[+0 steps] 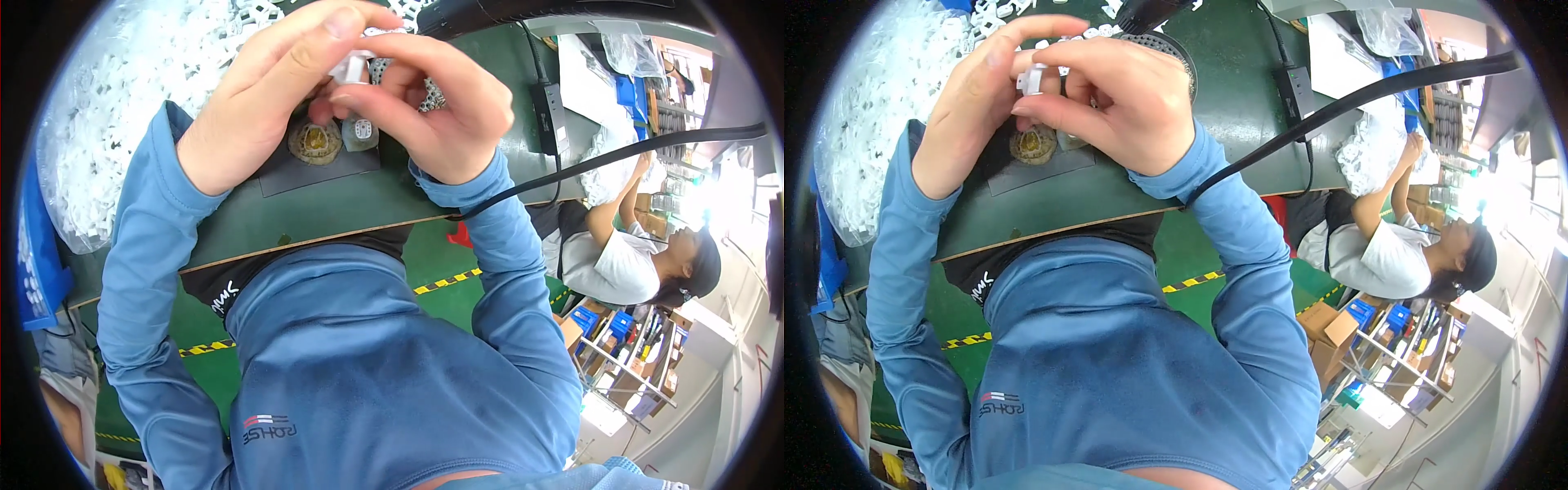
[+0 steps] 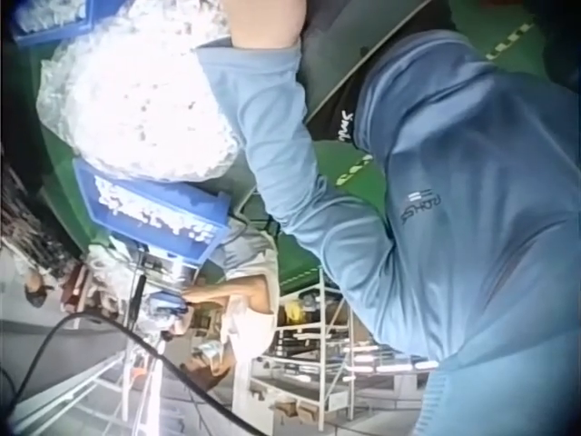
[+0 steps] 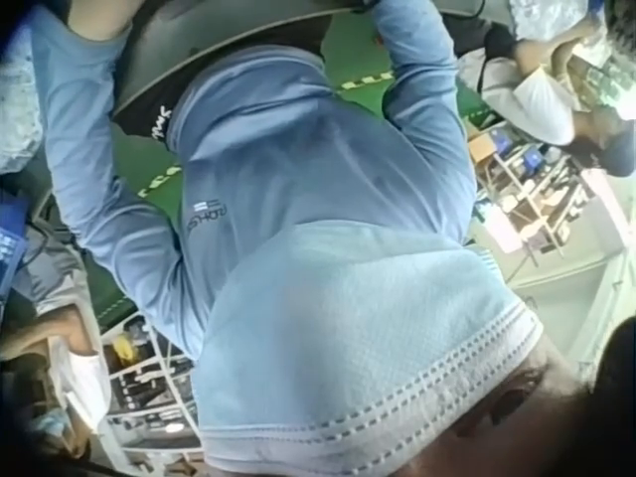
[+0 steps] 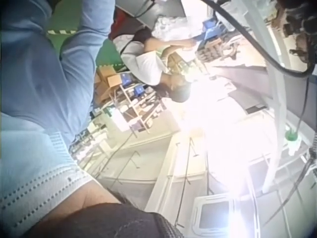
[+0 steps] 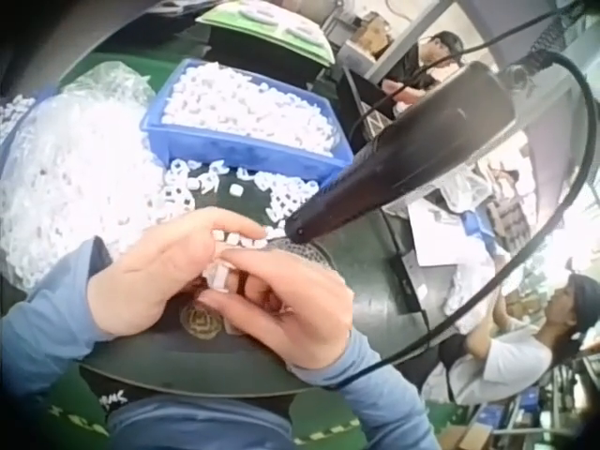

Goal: Assembling small plastic components using an electric screwdriver at a factory workbench.

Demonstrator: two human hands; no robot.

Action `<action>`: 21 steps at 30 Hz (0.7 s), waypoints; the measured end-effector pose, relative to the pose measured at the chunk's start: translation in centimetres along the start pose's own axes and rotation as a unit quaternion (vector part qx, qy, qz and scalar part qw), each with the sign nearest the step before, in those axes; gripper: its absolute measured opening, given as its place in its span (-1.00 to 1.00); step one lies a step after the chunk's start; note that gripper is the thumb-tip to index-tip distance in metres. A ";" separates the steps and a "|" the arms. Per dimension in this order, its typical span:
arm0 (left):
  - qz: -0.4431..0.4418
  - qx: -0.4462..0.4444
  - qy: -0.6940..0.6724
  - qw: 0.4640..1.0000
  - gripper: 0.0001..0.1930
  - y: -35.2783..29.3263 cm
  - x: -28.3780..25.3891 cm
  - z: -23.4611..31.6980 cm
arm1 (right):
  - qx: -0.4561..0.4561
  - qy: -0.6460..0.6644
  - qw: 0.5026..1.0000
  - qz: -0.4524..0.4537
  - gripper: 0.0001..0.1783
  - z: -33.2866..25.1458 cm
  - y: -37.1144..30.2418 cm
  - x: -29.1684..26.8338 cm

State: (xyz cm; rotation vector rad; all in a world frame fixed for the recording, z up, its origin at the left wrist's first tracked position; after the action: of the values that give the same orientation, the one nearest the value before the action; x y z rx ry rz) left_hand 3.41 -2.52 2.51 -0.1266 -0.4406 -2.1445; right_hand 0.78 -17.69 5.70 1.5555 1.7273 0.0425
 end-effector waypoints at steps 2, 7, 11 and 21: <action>-0.042 -0.016 0.013 0.999 -0.47 0.3 -0.9 -0.4 | -0.008 -0.005 1.000 0.024 -0.57 0.0 0.0 -0.6; -0.056 -0.025 -0.027 0.998 -0.71 0.1 -0.9 -0.4 | -0.013 0.037 0.999 0.035 -0.57 0.3 -0.2 -0.6; -0.115 -0.038 -0.030 0.992 -0.71 -0.2 -1.0 -0.1 | -0.042 -0.024 0.999 0.018 -0.61 -0.3 -0.4 -1.0; -0.073 0.210 0.461 0.859 -0.83 -0.6 -0.8 2.5 | 0.386 0.271 0.882 -0.018 -0.82 1.1 -0.6 -0.5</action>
State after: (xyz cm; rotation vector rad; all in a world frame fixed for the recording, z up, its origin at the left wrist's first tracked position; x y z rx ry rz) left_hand 3.17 -0.75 4.45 1.1666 -0.3236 -1.9198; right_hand 0.89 -18.79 4.91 2.2311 2.3920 -0.2926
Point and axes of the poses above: each hand's wrist, its own y-axis towards the middle knuckle, its own x-axis out of the palm, z = x × y, the point moved 4 cm from there along y, towards the middle knuckle, and after that the axes turned 9 degrees about x, right-handed, at the moved point
